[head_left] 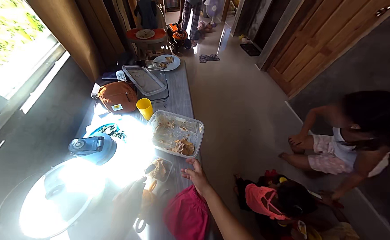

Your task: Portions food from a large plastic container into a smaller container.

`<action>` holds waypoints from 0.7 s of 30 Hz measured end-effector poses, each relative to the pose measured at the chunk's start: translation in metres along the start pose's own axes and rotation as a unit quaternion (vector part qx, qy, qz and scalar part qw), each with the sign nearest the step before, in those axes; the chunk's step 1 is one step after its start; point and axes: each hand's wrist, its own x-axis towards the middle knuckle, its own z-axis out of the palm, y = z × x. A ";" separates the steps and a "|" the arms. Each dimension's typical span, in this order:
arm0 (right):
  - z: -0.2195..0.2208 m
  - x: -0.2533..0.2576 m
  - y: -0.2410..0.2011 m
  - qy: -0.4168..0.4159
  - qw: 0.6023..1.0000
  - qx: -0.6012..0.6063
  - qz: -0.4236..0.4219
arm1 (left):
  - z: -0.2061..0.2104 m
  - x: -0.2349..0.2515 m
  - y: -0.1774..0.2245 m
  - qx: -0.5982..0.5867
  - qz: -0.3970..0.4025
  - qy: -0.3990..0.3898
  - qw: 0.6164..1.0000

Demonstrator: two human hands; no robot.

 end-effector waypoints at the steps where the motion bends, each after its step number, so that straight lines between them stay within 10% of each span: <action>1: 0.001 0.003 0.002 -0.010 1.000 -0.025 -0.016 | 0.001 0.000 0.000 0.004 -0.008 -0.016 1.000; 8: 0.029 0.020 0.032 -0.097 0.947 -0.285 -0.108 | 0.005 0.020 0.007 -0.009 -0.066 -0.124 0.990; 14: 0.048 0.042 0.026 -0.054 0.964 -0.259 0.005 | 0.001 0.036 0.009 -0.024 -0.156 -0.225 0.961; 21: 0.039 0.045 0.015 -0.031 0.952 -0.297 0.058 | 0.037 -0.001 -0.033 -0.071 -0.002 0.014 0.997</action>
